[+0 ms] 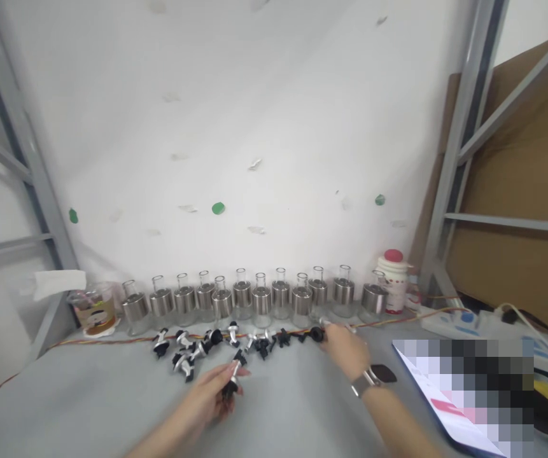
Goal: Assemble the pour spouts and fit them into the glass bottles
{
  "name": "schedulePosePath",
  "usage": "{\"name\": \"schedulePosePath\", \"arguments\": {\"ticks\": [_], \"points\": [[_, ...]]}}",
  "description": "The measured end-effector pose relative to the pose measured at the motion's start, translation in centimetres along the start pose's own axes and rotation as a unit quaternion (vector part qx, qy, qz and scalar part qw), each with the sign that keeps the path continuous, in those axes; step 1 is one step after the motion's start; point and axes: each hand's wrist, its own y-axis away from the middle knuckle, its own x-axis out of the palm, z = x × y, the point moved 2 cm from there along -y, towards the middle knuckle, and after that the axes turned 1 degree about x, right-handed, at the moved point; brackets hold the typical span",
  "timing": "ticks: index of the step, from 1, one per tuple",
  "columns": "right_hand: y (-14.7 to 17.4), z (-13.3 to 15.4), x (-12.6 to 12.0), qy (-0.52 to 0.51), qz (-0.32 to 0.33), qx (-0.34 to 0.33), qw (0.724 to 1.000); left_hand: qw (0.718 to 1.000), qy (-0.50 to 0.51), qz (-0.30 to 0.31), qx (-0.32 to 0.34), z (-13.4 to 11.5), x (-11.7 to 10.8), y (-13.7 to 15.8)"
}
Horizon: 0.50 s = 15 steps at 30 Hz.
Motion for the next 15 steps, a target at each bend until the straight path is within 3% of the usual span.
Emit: {"name": "schedulePosePath", "arguments": {"ticks": [7, 11, 15], "points": [[-0.5, 0.3, 1.5, -0.062, 0.008, 0.002, 0.998, 0.999, -0.037, -0.002, 0.037, 0.3, 0.0, -0.5], [-0.5, 1.1, 2.1, -0.144, 0.03, -0.012, 0.989, 0.999, 0.012, -0.003, 0.049, -0.2, 0.3, -0.1], [0.6, 2.9, 1.4, -0.253, 0.094, -0.04, 0.962, 0.997, 0.066, 0.002, 0.05, -0.6, 0.5, 0.3]]}}
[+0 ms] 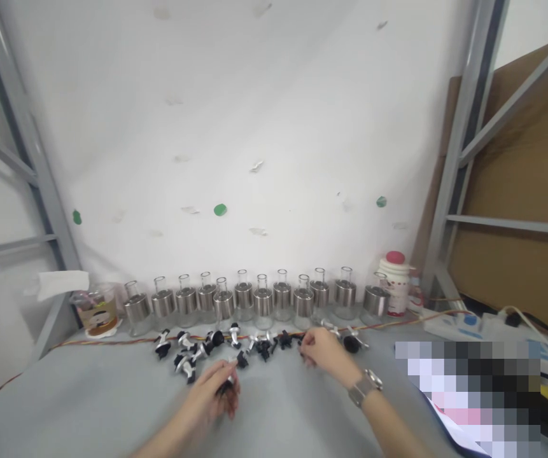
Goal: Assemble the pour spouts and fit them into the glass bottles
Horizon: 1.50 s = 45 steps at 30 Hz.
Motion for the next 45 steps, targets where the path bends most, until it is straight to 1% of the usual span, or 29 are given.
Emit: {"name": "schedulePosePath", "arguments": {"ticks": [2, 3, 4, 5, 6, 7, 8, 9, 10, 12, 14, 16, 20, 23, 26, 30, 32, 34, 36, 38, 40, 42, 43, 45], "points": [[0.9, 1.4, 0.2, -0.083, 0.047, -0.017, 0.995, 1.0, 0.014, -0.001, 0.005, 0.0, -0.1, 0.1], [1.4, 2.0, 0.4, -0.15, 0.075, -0.02, 0.986, 1.0, 0.018, -0.002, 0.009, 0.1, -0.2, 0.1], [1.9, 2.7, 0.8, -0.244, 0.109, -0.016, 0.964, 1.0, 0.02, -0.002, 0.014, 0.2, -0.2, 0.1], [2.4, 3.2, 1.2, -0.34, 0.142, -0.003, 0.93, 1.0, 0.019, 0.001, 0.015, 0.3, -0.3, 0.2], [2.9, 3.7, 1.8, -0.425, 0.173, 0.015, 0.889, 1.0, 0.016, 0.008, 0.015, 0.3, -0.3, 0.2], [3.2, 4.1, 2.5, -0.488, 0.199, 0.034, 0.849, 1.0, 0.012, 0.019, 0.015, 0.4, -0.2, 0.3], [3.5, 4.4, 3.2, -0.522, 0.219, 0.049, 0.823, 0.999, 0.008, 0.033, 0.016, 0.4, -0.2, 0.4], [3.7, 4.7, 3.8, -0.542, 0.233, 0.06, 0.805, 0.999, 0.006, 0.051, 0.016, 0.4, 0.0, 0.4], [3.9, 4.9, 4.4, -0.551, 0.244, 0.066, 0.795, 0.997, 0.006, 0.069, 0.015, 0.4, 0.1, 0.5], [4.0, 5.0, 5.1, -0.56, 0.252, 0.072, 0.786, 0.996, 0.014, 0.093, 0.001, 0.2, 0.4, 0.7], [4.1, 5.1, 5.3, -0.57, 0.248, 0.075, 0.78, 0.994, 0.032, 0.101, -0.022, 0.0, 0.5, 0.9], [4.1, 5.2, 5.2, -0.573, 0.232, 0.071, 0.783, 0.993, 0.049, 0.097, -0.039, -0.2, 0.6, 1.0], [4.2, 5.8, 5.1, -0.565, 0.192, 0.019, 0.802, 0.994, 0.037, 0.091, -0.042, -0.1, 0.6, 0.8], [4.3, 6.3, 5.4, -0.571, 0.172, -0.015, 0.802, 0.996, 0.01, 0.087, -0.035, 0.1, 0.6, 0.7], [4.4, 6.4, 5.6, -0.569, 0.168, -0.032, 0.804, 0.997, -0.001, 0.068, -0.036, 0.2, 0.6, 0.6], [4.1, 6.2, 5.7, -0.539, 0.17, -0.038, 0.824, 0.998, 0.016, 0.05, -0.043, 0.3, 0.5, 0.6], [3.9, 6.1, 5.7, -0.518, 0.163, -0.035, 0.839, 0.998, 0.023, 0.042, -0.046, 0.4, 0.4, 0.5], [3.7, 5.9, 5.6, -0.485, 0.122, -0.032, 0.865, 0.998, 0.021, 0.033, -0.052, 0.6, 0.3, 0.5], [3.5, 5.6, 5.2, -0.455, 0.059, -0.024, 0.888, 0.998, 0.01, 0.032, -0.054, 0.6, 0.2, 0.4], [3.4, 5.4, 5.0, -0.453, 0.027, -0.014, 0.891, 0.998, -0.005, 0.039, -0.048, 0.6, 0.2, 0.3], [3.2, 5.3, 5.0, -0.476, 0.04, -0.003, 0.879, 0.998, -0.023, 0.042, -0.043, 0.7, 0.1, 0.1], [3.1, 5.2, 5.4, -0.48, 0.075, -0.004, 0.874, 0.998, -0.042, 0.04, -0.036, 1.0, 0.0, -0.1], [3.1, 5.2, 5.7, -0.463, 0.096, -0.012, 0.881, 0.997, -0.049, 0.04, -0.035, 1.1, 0.0, -0.2], [3.3, 5.3, 6.3, -0.393, 0.133, -0.048, 0.909, 0.996, -0.067, 0.048, -0.025, 1.4, -0.1, -0.3]]}}
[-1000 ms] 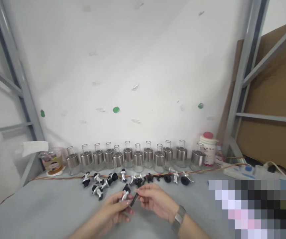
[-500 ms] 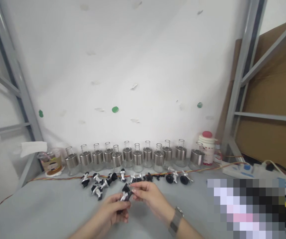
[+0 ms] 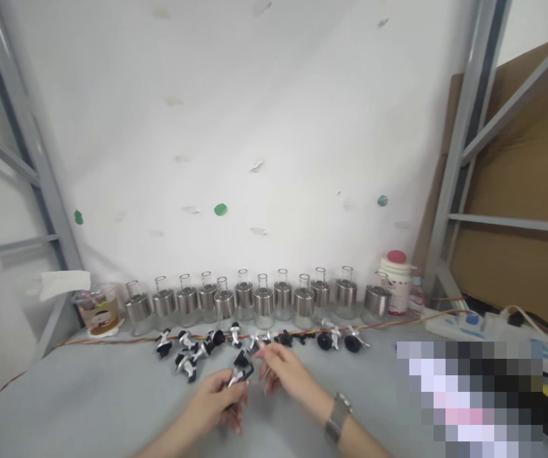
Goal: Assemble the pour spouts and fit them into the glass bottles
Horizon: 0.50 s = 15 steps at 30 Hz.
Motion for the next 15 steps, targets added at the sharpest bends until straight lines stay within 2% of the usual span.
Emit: {"name": "schedulePosePath", "arguments": {"ticks": [2, 4, 7, 9, 11, 13, 15], "points": [[0.5, -0.1, 0.6, 0.105, 0.043, -0.03, 0.993, 0.999, -0.029, 0.014, 0.017, 0.2, 0.0, 0.0], [1.1, 0.3, 1.1, 0.197, 0.061, -0.079, 0.975, 0.997, -0.062, 0.026, 0.034, 0.2, 0.1, 0.1], [1.8, 1.0, 1.2, 0.271, 0.067, -0.122, 0.953, 0.994, -0.092, 0.044, 0.039, 0.3, 0.3, 0.3], [1.8, 1.2, 1.1, 0.26, 0.064, -0.109, 0.957, 0.992, -0.112, 0.047, 0.042, 0.2, 0.2, 0.5], [1.5, 1.2, 0.9, 0.21, 0.061, -0.08, 0.973, 0.984, -0.159, 0.021, 0.072, -0.1, 0.0, 0.9], [1.2, 1.0, 0.9, 0.147, 0.067, -0.051, 0.985, 0.962, -0.238, -0.017, 0.135, -0.6, -0.2, 1.5], [1.0, 0.8, 1.1, 0.104, 0.087, -0.034, 0.99, 0.934, -0.305, -0.021, 0.183, -1.1, -0.3, 2.2]]}}
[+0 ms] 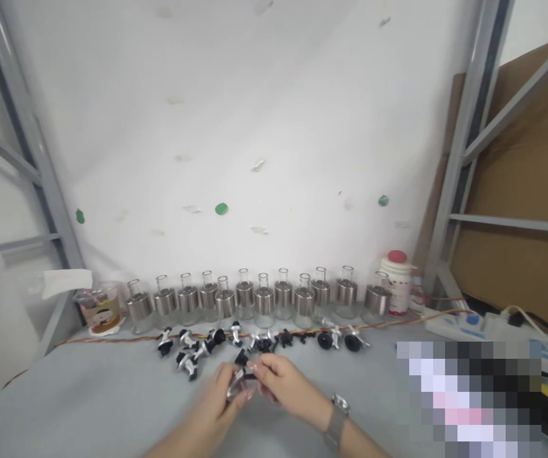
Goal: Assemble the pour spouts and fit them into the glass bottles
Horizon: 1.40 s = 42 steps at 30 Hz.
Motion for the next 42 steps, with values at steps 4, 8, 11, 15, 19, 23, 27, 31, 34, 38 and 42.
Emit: {"name": "schedulePosePath", "arguments": {"ticks": [4, 8, 11, 15, 19, 23, 27, 31, 34, 38, 42], "points": [[0.0, -0.3, 0.4, -0.029, 0.034, -0.004, 0.999, 0.997, -0.033, 0.052, 0.052, -0.5, 0.2, 0.5], [0.2, -0.5, 0.5, -0.036, 0.059, 0.009, 0.998, 0.994, -0.059, 0.054, 0.075, -0.3, 0.9, 0.5], [0.0, -0.8, 0.5, -0.042, 0.068, 0.013, 0.997, 0.995, -0.033, 0.072, 0.054, -0.1, 1.1, 0.4], [-0.3, -0.9, 0.0, -0.076, 0.063, 0.016, 0.995, 0.999, 0.007, 0.044, -0.014, 0.2, 0.7, 0.0], [-0.2, -0.5, -0.5, -0.092, 0.066, 0.037, 0.993, 0.999, 0.021, 0.041, -0.022, 0.0, 0.4, -0.5], [0.3, 0.2, -0.6, -0.074, 0.092, 0.041, 0.992, 0.999, 0.008, 0.043, 0.016, -0.1, 0.2, -0.3], [0.7, 0.7, -0.5, -0.083, 0.099, 0.036, 0.991, 0.997, -0.016, 0.044, 0.06, -0.2, 0.1, 0.1], [0.6, 0.7, -0.4, -0.09, 0.1, 0.034, 0.99, 0.995, -0.026, 0.04, 0.09, -0.3, 0.0, 0.1], [0.4, 0.5, -0.3, -0.095, 0.093, 0.019, 0.991, 0.995, -0.016, 0.04, 0.089, -0.4, 0.1, 0.1], [0.4, 0.5, -0.3, -0.09, 0.076, -0.001, 0.993, 0.995, -0.013, 0.042, 0.087, -0.5, 0.1, 0.0], [0.7, 0.8, -0.1, -0.038, 0.049, -0.021, 0.998, 0.993, -0.018, 0.026, 0.112, -0.5, -0.2, -0.2]]}}
